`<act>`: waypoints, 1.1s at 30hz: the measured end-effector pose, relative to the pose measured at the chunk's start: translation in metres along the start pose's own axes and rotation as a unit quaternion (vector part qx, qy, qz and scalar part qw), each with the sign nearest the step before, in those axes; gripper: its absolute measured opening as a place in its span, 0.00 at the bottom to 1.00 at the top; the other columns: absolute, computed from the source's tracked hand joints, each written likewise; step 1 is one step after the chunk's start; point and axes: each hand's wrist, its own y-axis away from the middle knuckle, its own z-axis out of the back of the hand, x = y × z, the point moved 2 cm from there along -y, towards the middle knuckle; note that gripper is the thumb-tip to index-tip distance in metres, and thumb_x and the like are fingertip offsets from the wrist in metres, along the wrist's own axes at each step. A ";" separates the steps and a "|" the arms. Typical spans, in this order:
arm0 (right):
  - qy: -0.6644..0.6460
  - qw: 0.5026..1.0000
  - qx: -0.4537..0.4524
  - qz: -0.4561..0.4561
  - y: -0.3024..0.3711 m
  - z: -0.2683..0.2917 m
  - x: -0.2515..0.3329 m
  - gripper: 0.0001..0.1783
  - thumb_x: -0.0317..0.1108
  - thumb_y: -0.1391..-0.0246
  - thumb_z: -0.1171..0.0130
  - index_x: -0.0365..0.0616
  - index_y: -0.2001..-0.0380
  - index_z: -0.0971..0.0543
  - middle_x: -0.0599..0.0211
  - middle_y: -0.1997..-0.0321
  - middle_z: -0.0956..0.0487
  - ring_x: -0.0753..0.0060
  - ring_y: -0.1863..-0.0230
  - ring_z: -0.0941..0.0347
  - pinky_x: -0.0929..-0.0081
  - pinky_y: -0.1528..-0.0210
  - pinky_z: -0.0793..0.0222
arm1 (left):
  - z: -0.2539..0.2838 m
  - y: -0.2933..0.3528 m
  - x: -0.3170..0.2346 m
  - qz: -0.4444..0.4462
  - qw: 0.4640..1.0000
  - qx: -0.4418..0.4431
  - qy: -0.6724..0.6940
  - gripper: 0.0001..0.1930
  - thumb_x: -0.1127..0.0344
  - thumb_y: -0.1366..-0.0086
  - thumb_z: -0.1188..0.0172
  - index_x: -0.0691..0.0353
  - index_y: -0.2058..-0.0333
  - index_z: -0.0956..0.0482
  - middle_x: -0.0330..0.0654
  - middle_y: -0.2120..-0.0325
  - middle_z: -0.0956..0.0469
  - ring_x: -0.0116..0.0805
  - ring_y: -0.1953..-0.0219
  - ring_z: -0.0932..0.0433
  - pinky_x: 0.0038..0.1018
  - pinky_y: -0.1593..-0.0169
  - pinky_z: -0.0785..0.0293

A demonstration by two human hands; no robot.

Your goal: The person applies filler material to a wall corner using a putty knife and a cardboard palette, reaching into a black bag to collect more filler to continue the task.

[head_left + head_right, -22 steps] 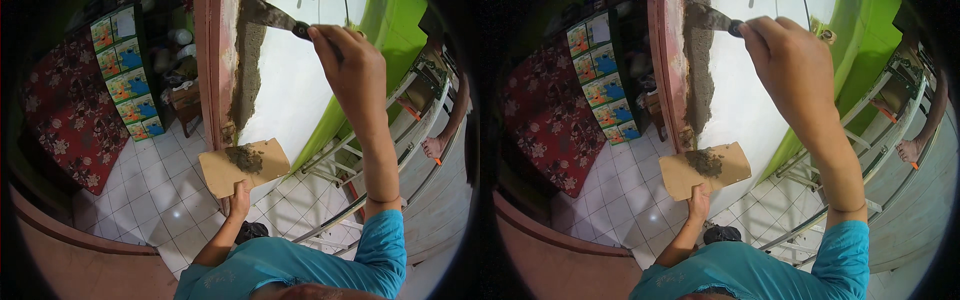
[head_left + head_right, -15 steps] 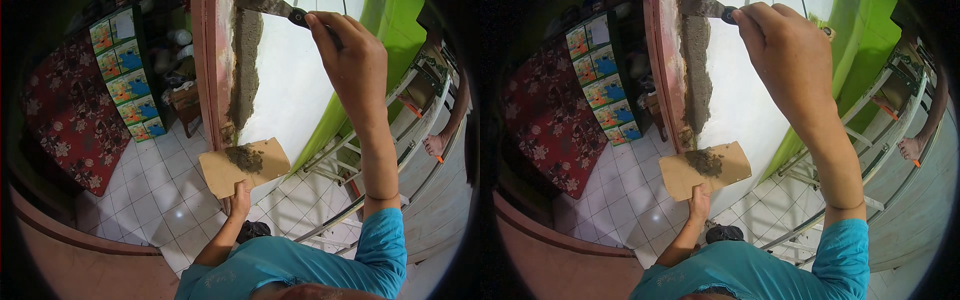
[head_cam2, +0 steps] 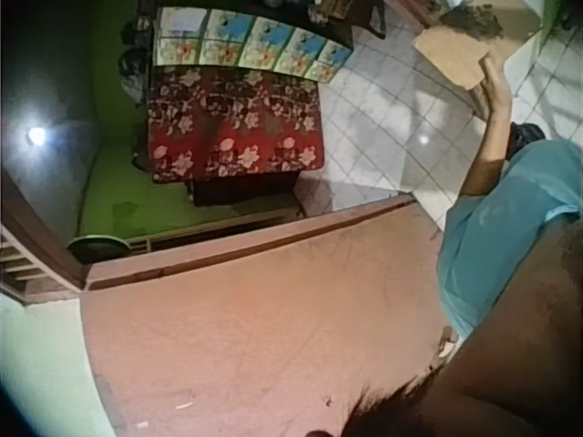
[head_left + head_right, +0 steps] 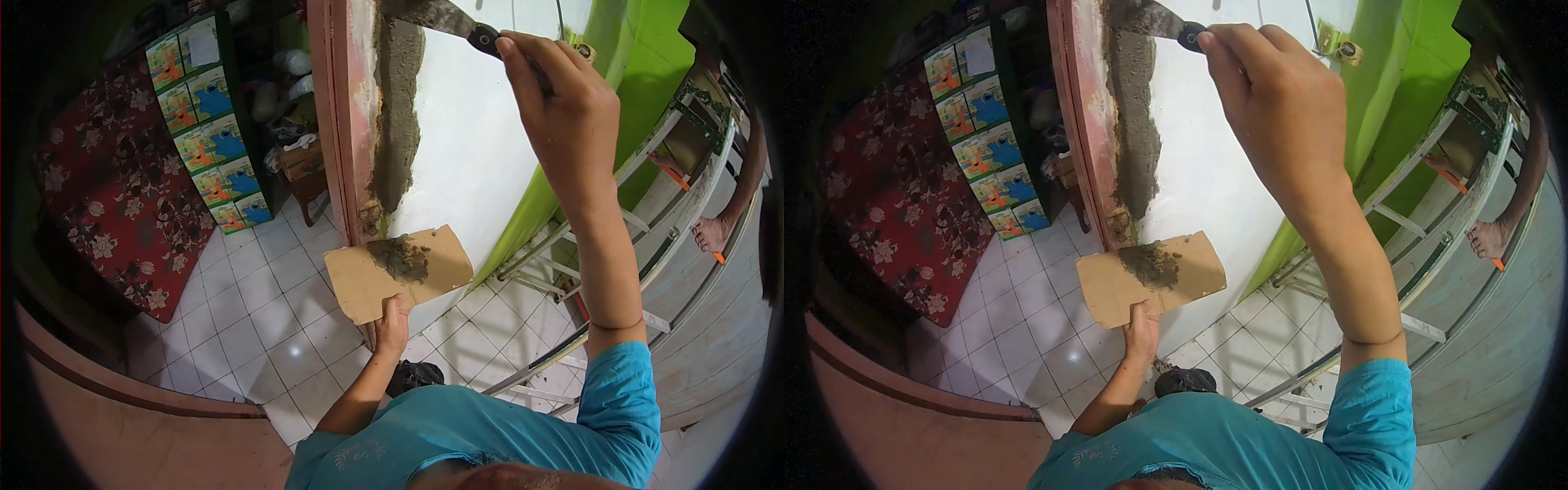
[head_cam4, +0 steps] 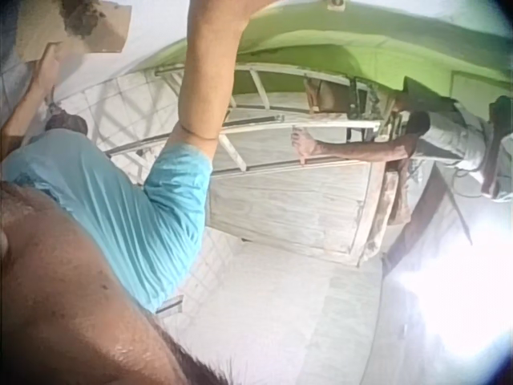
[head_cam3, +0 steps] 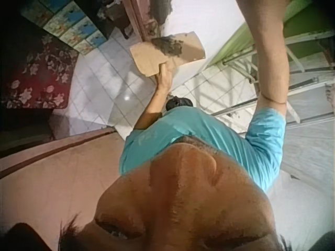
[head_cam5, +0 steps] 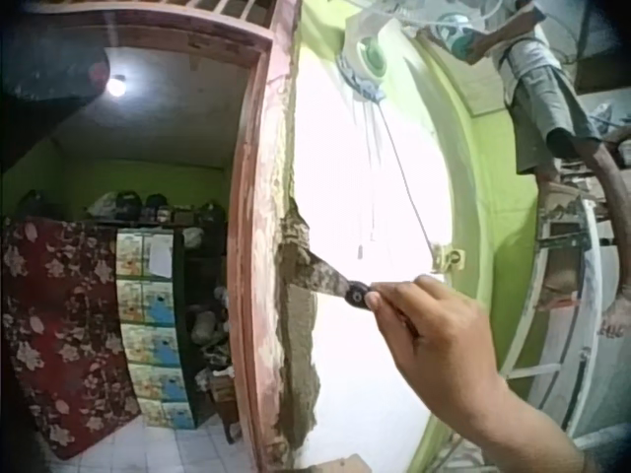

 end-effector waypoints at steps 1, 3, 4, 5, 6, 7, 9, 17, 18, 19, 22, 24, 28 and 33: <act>-0.001 1.000 0.006 0.000 0.001 0.000 -0.002 0.07 0.38 0.41 0.37 0.48 0.66 0.17 0.65 0.78 0.25 0.59 0.79 0.27 0.65 0.77 0.33 | -0.001 0.001 0.000 -0.003 1.000 0.006 0.019 0.25 0.73 0.36 0.48 0.59 0.40 0.37 0.42 0.44 0.32 0.40 0.40 0.31 0.48 0.37 0.32; 0.005 0.999 0.031 -0.023 0.014 0.000 0.003 0.07 0.38 0.41 0.37 0.48 0.66 0.17 0.65 0.78 0.25 0.60 0.79 0.27 0.65 0.77 0.33 | -0.005 0.000 -0.003 -0.011 0.999 0.010 0.043 0.25 0.73 0.36 0.48 0.59 0.40 0.36 0.42 0.44 0.32 0.40 0.40 0.31 0.48 0.37 0.32; 0.012 0.997 0.057 -0.047 0.021 0.000 0.005 0.07 0.37 0.41 0.37 0.47 0.66 0.17 0.65 0.78 0.25 0.60 0.79 0.27 0.66 0.76 0.32 | -0.005 0.000 -0.003 -0.004 0.999 0.009 0.044 0.25 0.73 0.36 0.48 0.59 0.40 0.36 0.42 0.44 0.33 0.40 0.40 0.31 0.48 0.37 0.31; 0.012 0.997 0.056 -0.044 0.025 0.001 0.007 0.07 0.37 0.41 0.37 0.47 0.66 0.17 0.65 0.78 0.25 0.60 0.79 0.27 0.66 0.76 0.32 | -0.004 0.000 -0.002 0.003 0.999 0.008 0.046 0.25 0.74 0.36 0.48 0.59 0.40 0.37 0.42 0.44 0.33 0.40 0.40 0.31 0.48 0.37 0.31; -0.011 0.997 0.054 -0.057 0.027 0.002 0.009 0.07 0.37 0.41 0.36 0.47 0.66 0.17 0.65 0.77 0.24 0.60 0.79 0.27 0.66 0.76 0.33 | 0.006 -0.001 0.003 -0.004 0.999 0.005 0.047 0.25 0.74 0.36 0.48 0.59 0.40 0.37 0.42 0.44 0.33 0.40 0.40 0.31 0.48 0.37 0.31; -0.035 0.996 0.052 -0.070 0.027 0.001 0.011 0.07 0.37 0.41 0.36 0.47 0.65 0.17 0.65 0.77 0.24 0.60 0.79 0.27 0.66 0.76 0.33 | 0.022 -0.003 0.012 -0.062 0.996 0.030 -0.059 0.25 0.74 0.36 0.49 0.59 0.40 0.37 0.42 0.43 0.33 0.40 0.40 0.31 0.48 0.37 0.31; -0.040 0.996 0.034 -0.077 0.019 0.003 0.005 0.06 0.36 0.42 0.36 0.46 0.66 0.16 0.65 0.77 0.24 0.60 0.79 0.27 0.66 0.76 0.33 | 0.008 -0.001 0.003 -0.109 0.978 0.063 -0.167 0.25 0.75 0.36 0.49 0.59 0.39 0.37 0.42 0.43 0.33 0.40 0.40 0.31 0.48 0.37 0.31; -0.032 0.998 0.001 -0.051 0.004 -0.011 -0.003 0.06 0.37 0.41 0.36 0.48 0.64 0.17 0.65 0.77 0.24 0.59 0.78 0.27 0.65 0.74 0.32 | -0.005 0.002 -0.008 -0.019 0.999 0.020 0.034 0.26 0.75 0.35 0.51 0.60 0.38 0.39 0.44 0.41 0.34 0.41 0.38 0.32 0.46 0.37 0.31; -0.028 0.998 0.004 -0.059 0.010 -0.011 -0.001 0.06 0.37 0.41 0.37 0.48 0.64 0.16 0.65 0.76 0.24 0.59 0.78 0.27 0.65 0.75 0.32 | -0.008 0.002 -0.010 -0.020 0.999 0.020 0.035 0.26 0.75 0.35 0.51 0.60 0.38 0.39 0.44 0.41 0.34 0.41 0.38 0.32 0.46 0.37 0.31; -0.029 0.998 0.005 -0.057 0.018 -0.011 0.001 0.06 0.37 0.41 0.37 0.48 0.64 0.16 0.65 0.76 0.24 0.59 0.78 0.27 0.65 0.75 0.32 | -0.010 0.004 -0.010 -0.013 0.999 0.009 0.035 0.26 0.75 0.35 0.51 0.60 0.38 0.39 0.44 0.42 0.34 0.41 0.39 0.32 0.46 0.37 0.31; -0.035 0.993 0.056 -0.102 0.047 -0.012 0.004 0.07 0.35 0.40 0.37 0.47 0.61 0.16 0.66 0.76 0.24 0.68 0.82 0.30 0.69 0.78 0.34 | -0.010 0.004 -0.010 -0.003 1.000 0.000 0.027 0.26 0.75 0.36 0.50 0.60 0.38 0.38 0.43 0.42 0.33 0.41 0.39 0.32 0.47 0.37 0.32; -0.077 0.989 0.034 -0.119 0.061 -0.019 0.000 0.08 0.35 0.39 0.37 0.45 0.60 0.16 0.66 0.76 0.24 0.71 0.81 0.31 0.71 0.78 0.35 | -0.004 0.003 -0.005 0.000 1.000 0.004 0.017 0.26 0.75 0.36 0.50 0.60 0.38 0.38 0.43 0.42 0.33 0.41 0.39 0.32 0.47 0.37 0.32; -0.245 0.933 0.001 -0.262 0.076 -0.036 -0.016 0.14 0.37 0.34 0.41 0.40 0.54 0.17 0.70 0.73 0.23 0.82 0.73 0.32 0.81 0.70 0.35 | -0.013 0.004 -0.008 -0.005 1.000 -0.010 0.005 0.26 0.76 0.37 0.50 0.59 0.39 0.37 0.42 0.43 0.33 0.40 0.40 0.32 0.47 0.37 0.31; -0.435 0.827 0.026 -0.356 0.086 -0.064 -0.005 0.19 0.39 0.31 0.47 0.39 0.43 0.24 0.72 0.66 0.24 0.84 0.68 0.33 0.83 0.64 0.33 | 0.002 -0.002 -0.002 -0.107 0.975 0.025 -0.192 0.26 0.76 0.37 0.50 0.58 0.39 0.37 0.41 0.44 0.33 0.39 0.40 0.31 0.48 0.37 0.30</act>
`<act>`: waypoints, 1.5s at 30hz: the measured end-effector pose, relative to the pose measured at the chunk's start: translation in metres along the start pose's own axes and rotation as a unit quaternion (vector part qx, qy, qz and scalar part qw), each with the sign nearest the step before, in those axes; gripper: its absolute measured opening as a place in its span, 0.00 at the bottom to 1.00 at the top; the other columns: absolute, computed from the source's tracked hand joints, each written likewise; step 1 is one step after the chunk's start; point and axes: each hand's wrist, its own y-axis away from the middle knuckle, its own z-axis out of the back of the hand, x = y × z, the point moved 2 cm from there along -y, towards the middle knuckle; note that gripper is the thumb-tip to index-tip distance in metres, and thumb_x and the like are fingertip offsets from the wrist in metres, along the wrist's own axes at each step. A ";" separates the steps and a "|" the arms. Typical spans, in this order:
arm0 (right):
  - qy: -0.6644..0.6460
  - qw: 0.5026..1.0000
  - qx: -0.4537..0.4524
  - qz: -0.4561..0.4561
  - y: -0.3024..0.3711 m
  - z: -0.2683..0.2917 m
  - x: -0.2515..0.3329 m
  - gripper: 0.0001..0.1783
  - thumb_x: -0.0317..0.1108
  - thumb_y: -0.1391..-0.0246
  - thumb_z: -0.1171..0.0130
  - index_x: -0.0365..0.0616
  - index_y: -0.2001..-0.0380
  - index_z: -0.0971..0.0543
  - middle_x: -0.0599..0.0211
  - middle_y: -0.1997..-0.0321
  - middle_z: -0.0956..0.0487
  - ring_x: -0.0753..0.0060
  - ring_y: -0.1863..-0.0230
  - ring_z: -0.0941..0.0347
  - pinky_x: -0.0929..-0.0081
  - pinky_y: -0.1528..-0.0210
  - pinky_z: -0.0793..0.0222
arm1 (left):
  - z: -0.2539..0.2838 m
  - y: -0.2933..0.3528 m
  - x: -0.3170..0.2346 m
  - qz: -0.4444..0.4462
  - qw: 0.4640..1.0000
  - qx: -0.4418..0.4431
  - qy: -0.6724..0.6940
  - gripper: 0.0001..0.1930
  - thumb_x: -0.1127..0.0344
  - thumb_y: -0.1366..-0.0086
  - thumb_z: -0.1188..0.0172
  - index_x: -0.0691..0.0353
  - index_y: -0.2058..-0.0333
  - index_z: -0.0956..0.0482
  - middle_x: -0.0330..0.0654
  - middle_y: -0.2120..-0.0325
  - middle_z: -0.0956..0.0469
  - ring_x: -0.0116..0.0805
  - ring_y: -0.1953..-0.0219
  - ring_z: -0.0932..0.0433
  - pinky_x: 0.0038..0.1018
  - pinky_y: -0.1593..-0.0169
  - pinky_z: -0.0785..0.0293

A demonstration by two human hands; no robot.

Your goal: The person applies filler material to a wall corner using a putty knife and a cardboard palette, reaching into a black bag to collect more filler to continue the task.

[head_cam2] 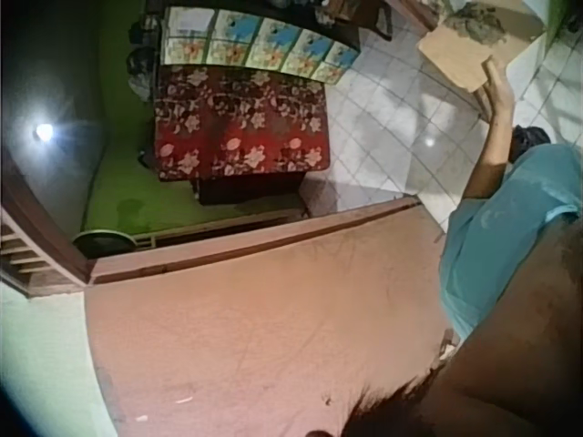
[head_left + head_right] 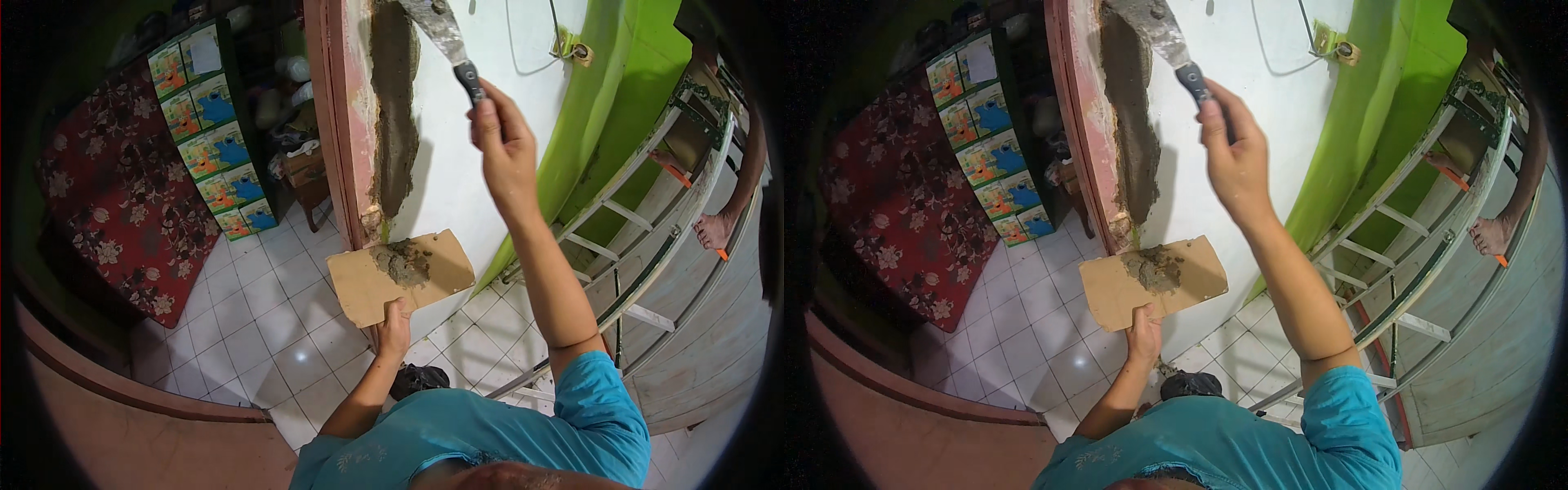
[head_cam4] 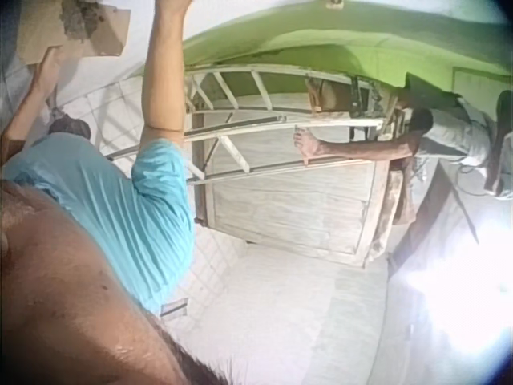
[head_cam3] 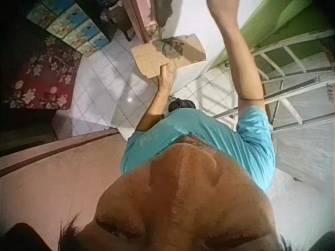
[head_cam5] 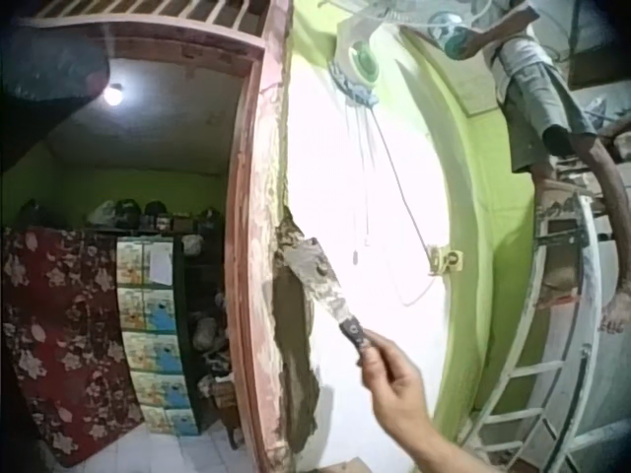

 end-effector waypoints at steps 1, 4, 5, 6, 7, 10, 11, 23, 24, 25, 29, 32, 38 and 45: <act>-0.013 1.000 0.012 -0.004 0.003 -0.006 -0.007 0.21 0.39 0.30 0.48 0.40 0.40 0.27 0.72 0.65 0.25 0.85 0.68 0.34 0.84 0.64 0.34 | -0.006 0.001 -0.005 0.048 0.993 -0.016 0.105 0.26 0.76 0.37 0.50 0.58 0.39 0.37 0.41 0.44 0.33 0.39 0.40 0.31 0.48 0.37 0.30; -0.048 0.998 0.030 -0.027 0.012 -0.029 -0.021 0.21 0.39 0.30 0.49 0.40 0.39 0.29 0.71 0.62 0.25 0.84 0.66 0.34 0.82 0.61 0.33 | 0.012 0.002 0.014 0.028 0.998 -0.018 0.062 0.26 0.75 0.37 0.50 0.58 0.39 0.37 0.41 0.43 0.33 0.39 0.40 0.32 0.48 0.38 0.30; -0.037 0.999 0.027 -0.024 0.012 -0.031 -0.026 0.21 0.40 0.30 0.50 0.40 0.40 0.29 0.71 0.62 0.26 0.83 0.65 0.34 0.81 0.60 0.33 | 0.007 0.000 0.007 -0.001 1.000 -0.002 -0.008 0.26 0.75 0.37 0.50 0.58 0.39 0.37 0.41 0.43 0.33 0.40 0.40 0.32 0.48 0.38 0.30; -0.035 0.999 0.025 -0.032 0.011 -0.031 -0.028 0.21 0.40 0.30 0.50 0.39 0.40 0.28 0.71 0.63 0.26 0.83 0.66 0.34 0.80 0.61 0.34 | 0.001 -0.001 0.000 -0.032 0.996 0.010 -0.077 0.26 0.75 0.37 0.50 0.58 0.39 0.37 0.41 0.43 0.33 0.40 0.40 0.32 0.48 0.38 0.30; -0.026 0.999 0.020 -0.028 0.011 -0.031 -0.032 0.21 0.40 0.30 0.50 0.39 0.41 0.28 0.71 0.64 0.26 0.82 0.66 0.34 0.80 0.62 0.34 | -0.005 0.001 -0.002 0.016 0.997 -0.038 0.066 0.17 0.75 0.36 0.46 0.61 0.49 0.32 0.46 0.51 0.28 0.42 0.48 0.28 0.42 0.45 0.27; -0.016 0.999 0.025 -0.030 0.016 -0.039 -0.042 0.20 0.40 0.29 0.51 0.38 0.42 0.29 0.71 0.64 0.27 0.83 0.66 0.34 0.81 0.62 0.34 | 0.016 -0.001 0.019 -0.047 0.997 -0.067 0.005 0.06 0.74 0.34 0.42 0.65 0.59 0.26 0.51 0.58 0.23 0.45 0.57 0.24 0.36 0.52 0.24; -0.002 0.999 0.031 -0.036 0.020 -0.038 -0.048 0.20 0.39 0.29 0.51 0.37 0.42 0.29 0.71 0.63 0.27 0.83 0.66 0.35 0.83 0.62 0.35 | 0.014 -0.002 0.018 -0.095 0.990 -0.047 -0.094 0.06 0.73 0.34 0.43 0.65 0.59 0.26 0.51 0.58 0.23 0.45 0.56 0.24 0.36 0.52 0.24; -0.040 0.999 0.021 -0.002 0.025 -0.035 -0.056 0.17 0.39 0.30 0.50 0.38 0.46 0.28 0.72 0.67 0.26 0.83 0.66 0.33 0.81 0.63 0.34 | 0.008 0.002 0.011 -0.020 0.999 0.016 0.024 0.28 0.74 0.37 0.49 0.59 0.37 0.39 0.43 0.42 0.34 0.41 0.39 0.32 0.47 0.35 0.33; -0.029 0.999 0.016 -0.006 0.018 -0.035 -0.051 0.17 0.39 0.30 0.50 0.38 0.47 0.28 0.71 0.67 0.26 0.82 0.67 0.32 0.81 0.63 0.33 | 0.005 0.003 0.006 -0.020 0.999 0.023 0.022 0.28 0.74 0.37 0.49 0.59 0.37 0.39 0.43 0.42 0.34 0.41 0.38 0.32 0.48 0.36 0.33; -0.028 0.999 0.017 -0.006 0.011 -0.036 -0.052 0.17 0.39 0.30 0.50 0.38 0.47 0.28 0.71 0.67 0.25 0.82 0.67 0.32 0.81 0.63 0.33 | 0.001 0.002 0.003 0.013 0.997 0.006 0.082 0.28 0.74 0.37 0.49 0.59 0.37 0.39 0.43 0.42 0.34 0.41 0.39 0.32 0.48 0.36 0.33; -0.027 0.998 0.031 -0.038 0.023 -0.034 -0.069 0.17 0.39 0.29 0.51 0.38 0.46 0.28 0.71 0.67 0.25 0.82 0.67 0.32 0.81 0.63 0.33 | -0.008 0.002 -0.012 0.077 0.973 -0.035 0.215 0.28 0.74 0.37 0.49 0.58 0.37 0.39 0.43 0.42 0.34 0.42 0.39 0.32 0.50 0.36 0.32; -0.046 0.995 0.050 -0.079 0.051 -0.033 -0.087 0.17 0.39 0.29 0.51 0.39 0.46 0.28 0.70 0.66 0.25 0.82 0.66 0.32 0.81 0.63 0.33 | 0.009 0.000 0.020 -0.058 0.998 -0.020 -0.012 0.18 0.73 0.34 0.48 0.64 0.45 0.32 0.46 0.48 0.30 0.40 0.47 0.27 0.40 0.44 0.26; -0.029 0.989 0.073 -0.125 0.093 -0.013 -0.101 0.18 0.39 0.29 0.51 0.39 0.45 0.29 0.72 0.66 0.26 0.82 0.64 0.32 0.81 0.59 0.33 | -0.019 0.005 -0.029 0.070 0.960 -0.061 0.266 0.21 0.74 0.35 0.49 0.63 0.43 0.34 0.45 0.48 0.29 0.41 0.47 0.26 0.37 0.42 0.27; -0.047 0.991 0.067 -0.101 0.071 -0.009 -0.090 0.17 0.38 0.28 0.52 0.38 0.44 0.30 0.72 0.63 0.28 0.83 0.63 0.35 0.81 0.57 0.34 | -0.015 0.001 -0.024 0.079 0.971 -0.003 0.224 0.24 0.72 0.37 0.48 0.60 0.41 0.34 0.43 0.45 0.30 0.41 0.40 0.30 0.45 0.35 0.33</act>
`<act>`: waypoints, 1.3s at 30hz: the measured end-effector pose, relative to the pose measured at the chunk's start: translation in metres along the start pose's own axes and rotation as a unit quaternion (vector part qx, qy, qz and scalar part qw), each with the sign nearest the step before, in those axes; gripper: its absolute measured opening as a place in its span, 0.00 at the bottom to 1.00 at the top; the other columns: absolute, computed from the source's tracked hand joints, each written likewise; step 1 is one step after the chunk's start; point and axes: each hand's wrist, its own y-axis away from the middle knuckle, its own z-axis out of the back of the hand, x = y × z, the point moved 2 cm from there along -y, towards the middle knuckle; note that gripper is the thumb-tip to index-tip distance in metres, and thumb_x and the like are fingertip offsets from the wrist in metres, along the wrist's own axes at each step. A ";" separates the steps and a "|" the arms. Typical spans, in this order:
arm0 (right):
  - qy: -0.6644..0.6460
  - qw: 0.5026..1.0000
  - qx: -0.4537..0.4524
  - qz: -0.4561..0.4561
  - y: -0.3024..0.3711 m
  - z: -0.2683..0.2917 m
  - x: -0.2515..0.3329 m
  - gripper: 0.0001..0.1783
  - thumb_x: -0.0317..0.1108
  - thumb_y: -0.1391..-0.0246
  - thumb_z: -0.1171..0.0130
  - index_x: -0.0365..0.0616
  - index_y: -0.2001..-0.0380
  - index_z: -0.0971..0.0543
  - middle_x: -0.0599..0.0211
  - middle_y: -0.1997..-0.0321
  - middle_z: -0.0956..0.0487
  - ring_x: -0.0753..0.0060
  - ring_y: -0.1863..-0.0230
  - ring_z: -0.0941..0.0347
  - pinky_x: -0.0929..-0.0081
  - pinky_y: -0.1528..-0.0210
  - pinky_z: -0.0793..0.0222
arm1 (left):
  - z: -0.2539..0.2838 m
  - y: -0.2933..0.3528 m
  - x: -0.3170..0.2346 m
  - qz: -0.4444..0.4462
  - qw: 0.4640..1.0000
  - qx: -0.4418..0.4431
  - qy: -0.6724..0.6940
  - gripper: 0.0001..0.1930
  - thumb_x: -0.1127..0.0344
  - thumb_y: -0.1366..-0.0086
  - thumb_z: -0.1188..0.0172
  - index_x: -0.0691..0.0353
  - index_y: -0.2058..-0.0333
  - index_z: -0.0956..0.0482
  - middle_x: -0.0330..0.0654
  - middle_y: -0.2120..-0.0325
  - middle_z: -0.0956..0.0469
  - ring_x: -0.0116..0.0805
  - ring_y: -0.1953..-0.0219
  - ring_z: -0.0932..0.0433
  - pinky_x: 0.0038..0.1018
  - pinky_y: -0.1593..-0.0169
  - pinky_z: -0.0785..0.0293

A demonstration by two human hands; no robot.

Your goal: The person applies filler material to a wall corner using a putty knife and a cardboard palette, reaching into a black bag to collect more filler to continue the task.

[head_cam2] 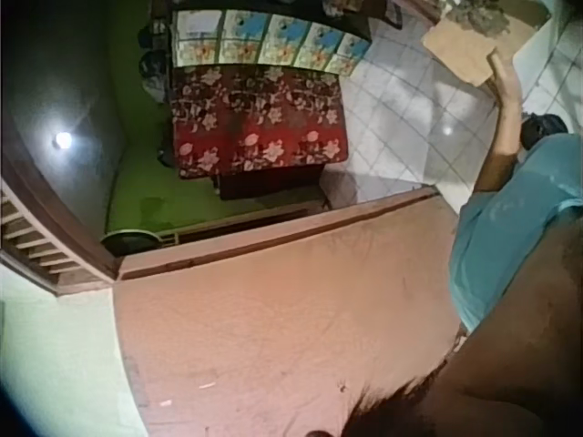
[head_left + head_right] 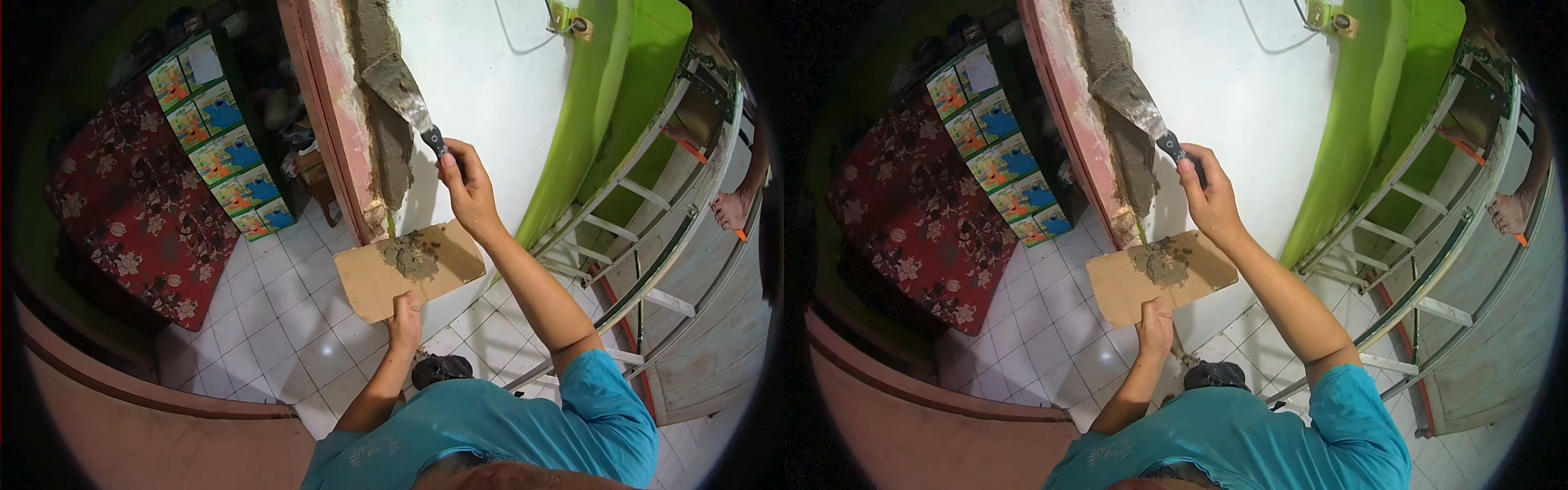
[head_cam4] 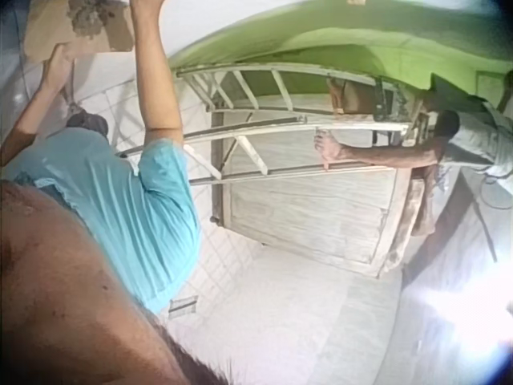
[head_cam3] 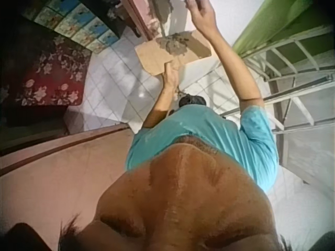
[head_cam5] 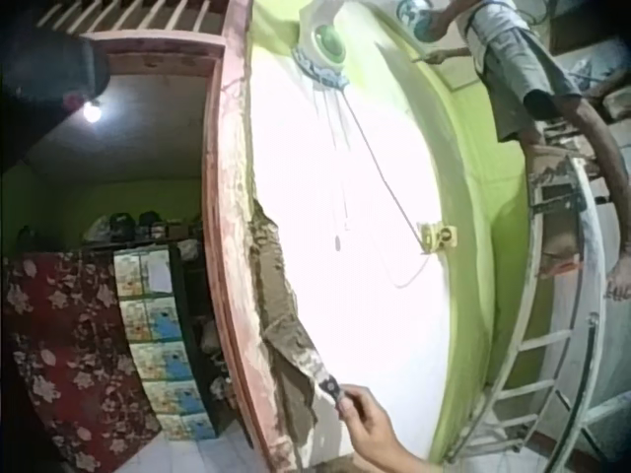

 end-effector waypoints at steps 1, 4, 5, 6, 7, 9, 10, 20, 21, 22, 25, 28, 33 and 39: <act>0.015 1.000 0.005 -0.008 0.001 0.001 -0.001 0.17 0.38 0.28 0.52 0.39 0.44 0.29 0.72 0.62 0.27 0.83 0.63 0.34 0.80 0.56 0.33 | -0.003 -0.002 0.002 -0.016 1.000 -0.008 0.002 0.24 0.72 0.37 0.48 0.61 0.41 0.34 0.43 0.45 0.30 0.41 0.40 0.30 0.45 0.35 0.33; 0.021 0.999 0.002 -0.028 0.022 0.007 -0.018 0.17 0.39 0.29 0.51 0.39 0.46 0.28 0.72 0.64 0.27 0.83 0.64 0.34 0.81 0.59 0.34 | 0.024 -0.006 0.016 -0.010 1.000 -0.018 0.003 0.23 0.71 0.36 0.48 0.63 0.42 0.34 0.45 0.44 0.30 0.42 0.40 0.29 0.46 0.35 0.34; 0.029 0.999 0.004 -0.034 0.033 0.007 -0.022 0.16 0.39 0.30 0.50 0.40 0.47 0.26 0.73 0.67 0.27 0.83 0.66 0.34 0.82 0.61 0.35 | 0.039 -0.009 0.024 0.010 1.000 -0.019 0.008 0.23 0.71 0.36 0.49 0.63 0.42 0.34 0.46 0.43 0.30 0.43 0.41 0.29 0.46 0.34 0.34; 0.039 0.998 0.012 -0.057 0.044 0.011 -0.021 0.16 0.38 0.30 0.49 0.40 0.47 0.26 0.73 0.67 0.26 0.82 0.65 0.33 0.81 0.61 0.34 | 0.046 -0.011 0.028 0.008 1.000 -0.021 0.005 0.23 0.71 0.36 0.49 0.63 0.42 0.34 0.46 0.43 0.30 0.43 0.41 0.29 0.46 0.34 0.34; 0.036 0.998 0.013 -0.058 0.055 0.014 -0.018 0.16 0.38 0.30 0.49 0.40 0.47 0.26 0.73 0.67 0.26 0.82 0.65 0.33 0.81 0.61 0.34 | 0.053 -0.012 0.033 0.021 0.999 -0.020 0.018 0.23 0.70 0.36 0.49 0.64 0.42 0.34 0.46 0.43 0.30 0.44 0.41 0.29 0.47 0.34 0.35; 0.032 0.994 0.018 -0.099 0.075 0.023 -0.014 0.15 0.37 0.31 0.49 0.39 0.48 0.25 0.71 0.66 0.26 0.81 0.65 0.32 0.80 0.60 0.34 | 0.042 -0.010 0.028 0.033 0.999 -0.017 0.025 0.23 0.70 0.35 0.49 0.65 0.41 0.35 0.47 0.43 0.30 0.45 0.41 0.29 0.47 0.34 0.35; 0.028 0.995 0.016 -0.099 0.082 0.029 -0.012 0.15 0.37 0.31 0.49 0.39 0.48 0.25 0.71 0.66 0.26 0.81 0.65 0.32 0.80 0.60 0.34 | 0.029 -0.006 0.021 0.006 1.000 -0.021 0.021 0.23 0.71 0.35 0.49 0.65 0.41 0.35 0.47 0.42 0.30 0.45 0.40 0.29 0.48 0.34 0.35; 0.048 0.981 -0.012 -0.188 0.173 0.080 0.011 0.14 0.35 0.30 0.49 0.39 0.48 0.24 0.72 0.64 0.26 0.83 0.63 0.33 0.81 0.59 0.35 | 0.001 0.002 0.001 -0.047 0.998 -0.029 0.024 0.27 0.75 0.38 0.49 0.62 0.39 0.37 0.43 0.43 0.31 0.42 0.39 0.31 0.46 0.35 0.33; 0.057 0.979 -0.021 -0.194 0.180 0.085 0.010 0.15 0.36 0.30 0.50 0.40 0.47 0.24 0.74 0.63 0.26 0.84 0.64 0.33 0.83 0.60 0.34 | 0.000 0.002 0.001 -0.049 0.998 -0.031 0.018 0.27 0.75 0.38 0.49 0.62 0.39 0.37 0.43 0.43 0.31 0.42 0.39 0.31 0.46 0.35 0.33; 0.046 0.975 -0.022 -0.215 0.186 0.091 0.010 0.15 0.36 0.31 0.47 0.40 0.47 0.25 0.75 0.63 0.26 0.83 0.64 0.33 0.83 0.60 0.35 | 0.000 0.002 0.001 -0.045 0.999 -0.020 0.022 0.26 0.75 0.37 0.49 0.62 0.39 0.36 0.44 0.43 0.31 0.43 0.39 0.31 0.46 0.35 0.33; 0.085 0.977 -0.010 -0.194 0.201 0.100 0.012 0.16 0.35 0.34 0.43 0.40 0.47 0.25 0.74 0.63 0.26 0.82 0.64 0.33 0.83 0.60 0.36 | -0.003 0.002 -0.003 -0.037 0.999 -0.019 0.007 0.25 0.74 0.37 0.50 0.64 0.40 0.35 0.45 0.43 0.29 0.44 0.38 0.31 0.47 0.34 0.34; 0.100 0.976 0.001 -0.191 0.210 0.108 0.014 0.16 0.34 0.36 0.40 0.39 0.49 0.24 0.72 0.62 0.25 0.82 0.63 0.32 0.82 0.60 0.36 | -0.010 0.003 -0.003 -0.042 0.999 -0.029 0.003 0.25 0.74 0.37 0.50 0.65 0.40 0.35 0.46 0.42 0.30 0.46 0.38 0.32 0.47 0.33 0.36; 0.118 0.980 -0.008 -0.160 0.217 0.116 0.022 0.14 0.32 0.38 0.40 0.38 0.51 0.23 0.65 0.63 0.23 0.76 0.64 0.30 0.78 0.61 0.34 | -0.020 0.009 -0.003 -0.040 0.997 -0.054 0.021 0.28 0.77 0.38 0.52 0.64 0.38 0.37 0.44 0.40 0.32 0.43 0.35 0.35 0.48 0.31 0.39; 0.122 0.983 -0.011 -0.137 0.222 0.134 0.022 0.14 0.31 0.40 0.39 0.37 0.53 0.22 0.59 0.64 0.22 0.69 0.64 0.26 0.75 0.60 0.32 | -0.009 0.016 0.005 -0.061 0.997 -0.045 0.017 0.26 0.76 0.37 0.51 0.64 0.38 0.36 0.44 0.39 0.33 0.44 0.35 0.34 0.48 0.31 0.39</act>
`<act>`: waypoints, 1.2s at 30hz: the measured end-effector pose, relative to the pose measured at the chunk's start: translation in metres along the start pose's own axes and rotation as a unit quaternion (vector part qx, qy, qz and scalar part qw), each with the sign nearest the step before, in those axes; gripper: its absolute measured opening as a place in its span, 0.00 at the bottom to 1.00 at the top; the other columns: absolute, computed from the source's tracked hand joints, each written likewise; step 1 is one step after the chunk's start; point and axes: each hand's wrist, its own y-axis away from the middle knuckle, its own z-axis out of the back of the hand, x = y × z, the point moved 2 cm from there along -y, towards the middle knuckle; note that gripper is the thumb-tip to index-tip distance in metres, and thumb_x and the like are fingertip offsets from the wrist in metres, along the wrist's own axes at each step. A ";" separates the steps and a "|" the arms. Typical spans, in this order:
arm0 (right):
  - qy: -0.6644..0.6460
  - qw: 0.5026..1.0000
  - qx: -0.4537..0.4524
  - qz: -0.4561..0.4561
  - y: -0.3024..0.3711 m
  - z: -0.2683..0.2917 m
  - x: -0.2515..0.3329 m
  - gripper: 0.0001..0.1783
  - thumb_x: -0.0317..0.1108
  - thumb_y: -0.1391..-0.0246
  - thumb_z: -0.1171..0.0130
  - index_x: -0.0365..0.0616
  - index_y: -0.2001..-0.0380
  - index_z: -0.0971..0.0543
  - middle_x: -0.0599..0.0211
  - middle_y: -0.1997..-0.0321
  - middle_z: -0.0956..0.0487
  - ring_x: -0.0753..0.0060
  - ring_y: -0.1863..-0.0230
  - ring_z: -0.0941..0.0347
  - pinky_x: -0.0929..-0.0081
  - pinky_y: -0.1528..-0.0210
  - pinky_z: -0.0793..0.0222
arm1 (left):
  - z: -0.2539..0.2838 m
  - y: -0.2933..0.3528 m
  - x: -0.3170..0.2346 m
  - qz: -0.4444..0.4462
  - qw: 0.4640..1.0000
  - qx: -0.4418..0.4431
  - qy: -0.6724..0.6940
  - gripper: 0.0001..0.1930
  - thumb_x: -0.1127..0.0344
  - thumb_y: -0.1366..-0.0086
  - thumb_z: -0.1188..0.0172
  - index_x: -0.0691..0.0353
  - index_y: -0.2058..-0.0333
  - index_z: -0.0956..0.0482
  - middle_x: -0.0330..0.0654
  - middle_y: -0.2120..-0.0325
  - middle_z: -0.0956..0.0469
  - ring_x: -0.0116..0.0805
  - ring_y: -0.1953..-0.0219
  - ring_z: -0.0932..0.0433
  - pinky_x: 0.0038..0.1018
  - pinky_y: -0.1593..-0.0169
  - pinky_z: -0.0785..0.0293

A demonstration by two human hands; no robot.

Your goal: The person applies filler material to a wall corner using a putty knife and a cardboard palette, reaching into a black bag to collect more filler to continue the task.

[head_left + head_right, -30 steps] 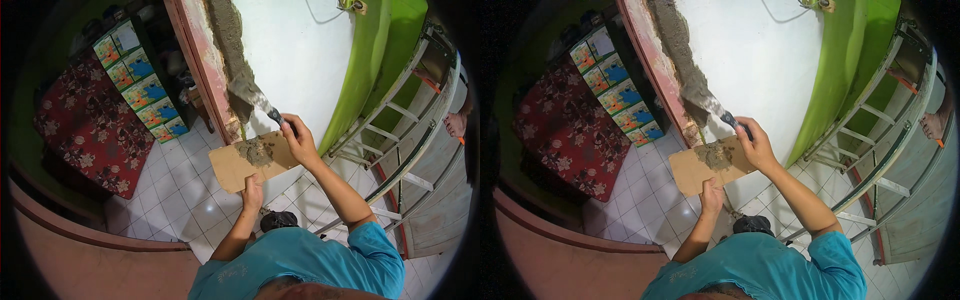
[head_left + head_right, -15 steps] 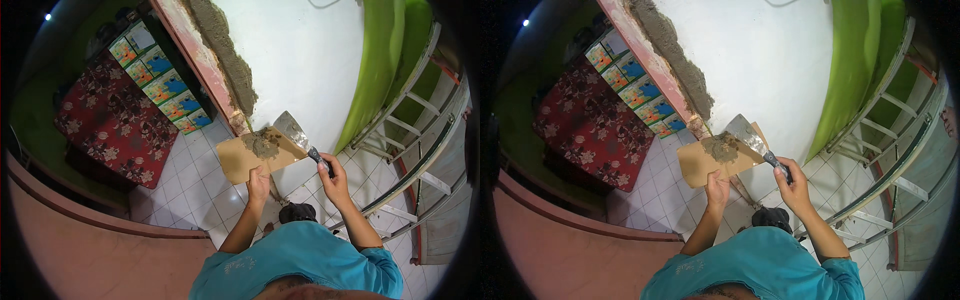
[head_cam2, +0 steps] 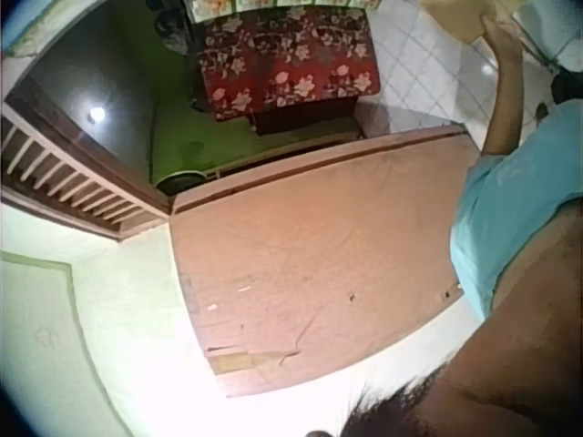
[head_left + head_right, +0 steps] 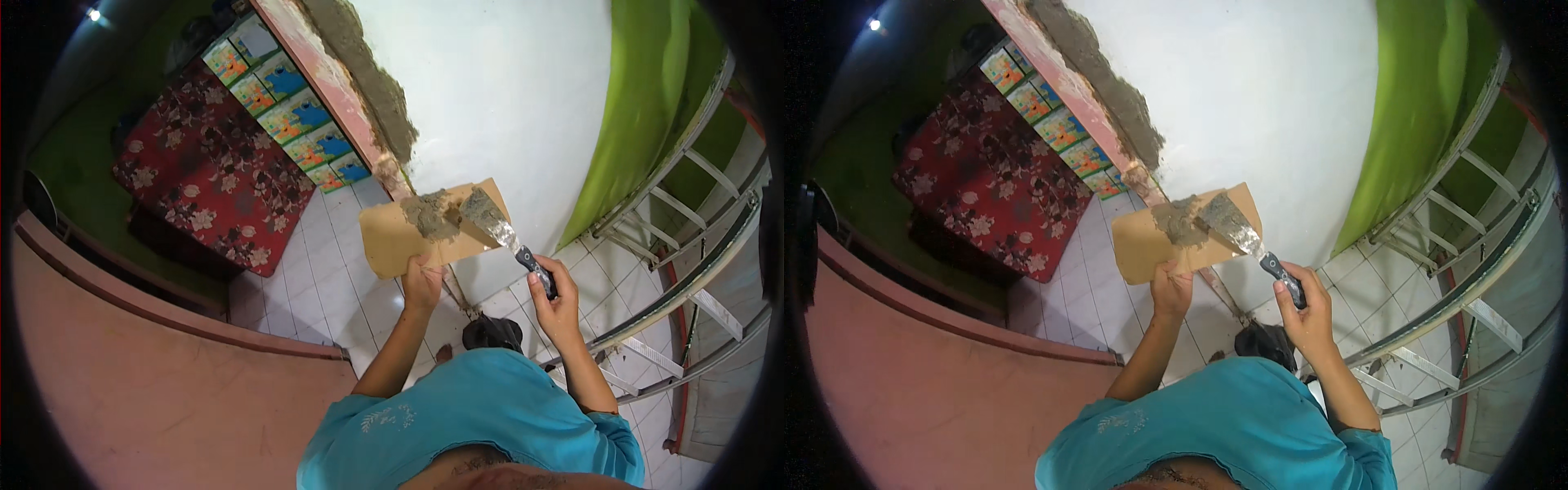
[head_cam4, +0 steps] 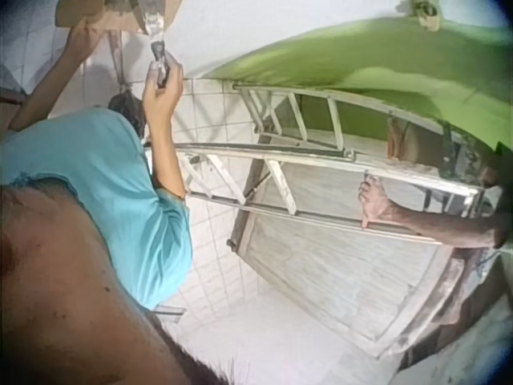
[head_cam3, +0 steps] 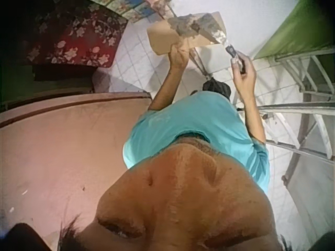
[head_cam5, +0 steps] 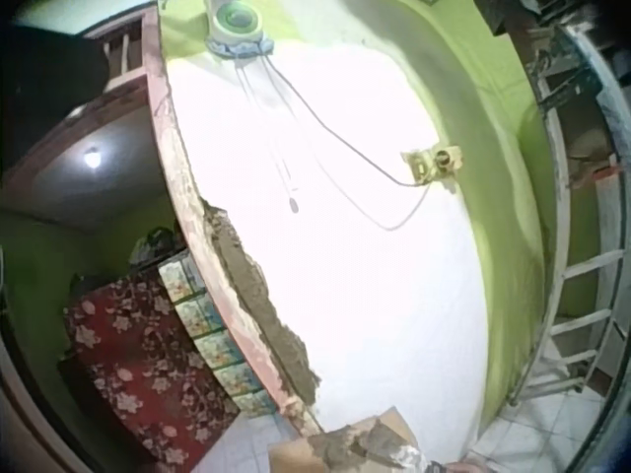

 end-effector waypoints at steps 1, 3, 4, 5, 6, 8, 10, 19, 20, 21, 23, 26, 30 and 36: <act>0.013 0.999 -0.015 0.038 0.000 0.004 -0.002 0.14 0.31 0.40 0.39 0.37 0.53 0.22 0.59 0.65 0.22 0.69 0.65 0.26 0.75 0.61 0.32 | -0.001 0.000 -0.001 0.009 1.000 0.008 -0.007 0.26 0.75 0.37 0.51 0.65 0.39 0.36 0.44 0.39 0.32 0.44 0.36 0.33 0.49 0.31 0.39; 0.023 1.000 -0.006 0.015 0.001 0.015 0.002 0.13 0.30 0.40 0.38 0.37 0.54 0.21 0.60 0.66 0.22 0.68 0.66 0.26 0.75 0.62 0.32 | 0.002 0.008 0.001 0.027 0.999 0.015 -0.009 0.25 0.74 0.36 0.52 0.67 0.39 0.36 0.45 0.40 0.31 0.43 0.36 0.33 0.49 0.32 0.38; 0.027 1.000 -0.009 0.010 0.001 0.021 0.005 0.13 0.30 0.41 0.38 0.37 0.54 0.21 0.60 0.66 0.22 0.68 0.67 0.26 0.75 0.62 0.32 | 0.002 0.008 0.003 0.030 0.999 0.025 -0.004 0.24 0.73 0.35 0.52 0.68 0.40 0.36 0.45 0.40 0.30 0.44 0.36 0.32 0.48 0.32 0.37; 0.036 0.999 0.006 -0.002 0.001 0.026 0.007 0.13 0.30 0.41 0.38 0.37 0.54 0.21 0.60 0.66 0.22 0.68 0.67 0.26 0.75 0.62 0.32 | 0.006 0.013 0.005 0.036 0.999 0.005 0.002 0.24 0.73 0.35 0.52 0.68 0.40 0.36 0.45 0.40 0.30 0.44 0.36 0.32 0.48 0.32 0.37; 0.056 0.998 0.016 -0.002 0.000 0.031 0.011 0.12 0.29 0.41 0.37 0.37 0.55 0.20 0.60 0.67 0.23 0.68 0.68 0.27 0.75 0.63 0.32 | 0.004 0.017 0.004 0.023 1.000 0.007 -0.009 0.24 0.73 0.35 0.52 0.68 0.40 0.36 0.45 0.41 0.29 0.43 0.37 0.31 0.48 0.33 0.36; 0.079 0.996 0.033 -0.008 -0.005 0.043 0.018 0.12 0.28 0.42 0.37 0.38 0.55 0.20 0.61 0.68 0.23 0.69 0.68 0.27 0.75 0.64 0.32 | -0.003 0.029 0.002 0.013 1.000 -0.001 -0.018 0.24 0.73 0.36 0.52 0.68 0.40 0.35 0.45 0.42 0.28 0.43 0.38 0.29 0.47 0.33 0.34; 0.104 0.993 0.063 0.009 -0.009 0.053 0.025 0.11 0.28 0.42 0.37 0.38 0.56 0.19 0.60 0.69 0.23 0.68 0.68 0.26 0.75 0.65 0.32 | -0.010 0.041 0.002 0.018 1.000 -0.015 -0.020 0.21 0.74 0.36 0.53 0.70 0.44 0.32 0.48 0.46 0.26 0.42 0.42 0.26 0.41 0.37 0.29; 0.183 0.954 0.220 0.088 -0.067 0.081 0.026 0.11 0.34 0.42 0.37 0.40 0.58 0.18 0.61 0.68 0.23 0.63 0.69 0.28 0.71 0.66 0.33 | 0.001 0.086 -0.003 0.061 0.998 -0.006 0.000 0.22 0.72 0.37 0.53 0.69 0.43 0.32 0.47 0.48 0.24 0.41 0.45 0.23 0.40 0.40 0.26; 0.184 0.952 0.226 0.090 -0.076 0.083 0.024 0.11 0.34 0.42 0.37 0.40 0.58 0.18 0.61 0.68 0.23 0.63 0.69 0.28 0.71 0.66 0.33 | 0.001 0.091 -0.005 0.058 0.998 -0.011 0.003 0.22 0.72 0.37 0.53 0.69 0.43 0.32 0.47 0.48 0.24 0.41 0.45 0.23 0.40 0.40 0.26; 0.164 0.949 0.258 0.070 -0.085 0.082 0.022 0.11 0.34 0.42 0.37 0.40 0.58 0.18 0.63 0.68 0.23 0.67 0.69 0.29 0.72 0.66 0.34 | 0.001 0.094 -0.008 0.065 0.998 -0.014 -0.005 0.23 0.72 0.38 0.53 0.69 0.43 0.33 0.47 0.48 0.24 0.41 0.44 0.24 0.41 0.40 0.27; 0.150 0.939 0.308 0.022 -0.102 0.082 0.017 0.11 0.34 0.42 0.37 0.41 0.58 0.17 0.68 0.67 0.22 0.75 0.69 0.33 0.76 0.66 0.36 | 0.005 0.098 -0.013 0.072 0.997 -0.018 -0.011 0.24 0.72 0.38 0.53 0.69 0.42 0.33 0.47 0.47 0.25 0.42 0.44 0.24 0.41 0.39 0.28; 0.150 0.926 0.344 0.051 -0.120 0.077 0.023 0.11 0.34 0.42 0.37 0.41 0.58 0.17 0.69 0.67 0.22 0.76 0.68 0.33 0.75 0.65 0.36 | 0.014 0.092 -0.019 0.114 0.993 0.014 -0.004 0.25 0.73 0.39 0.53 0.69 0.41 0.35 0.47 0.45 0.27 0.42 0.42 0.26 0.41 0.37 0.30; 0.152 0.913 0.374 0.061 -0.124 0.066 0.027 0.12 0.35 0.42 0.38 0.41 0.58 0.18 0.68 0.66 0.21 0.75 0.67 0.32 0.76 0.64 0.35 | 0.020 0.084 -0.023 0.135 0.990 0.044 -0.019 0.29 0.73 0.41 0.53 0.69 0.39 0.37 0.48 0.41 0.29 0.44 0.38 0.30 0.43 0.35 0.33; 0.168 0.904 0.388 0.065 -0.130 0.064 0.033 0.13 0.35 0.42 0.38 0.40 0.58 0.18 0.67 0.66 0.21 0.75 0.66 0.31 0.75 0.64 0.34 | 0.001 0.075 -0.034 0.153 0.986 0.058 -0.018 0.32 0.72 0.42 0.52 0.68 0.36 0.41 0.49 0.39 0.32 0.47 0.36 0.33 0.47 0.33 0.37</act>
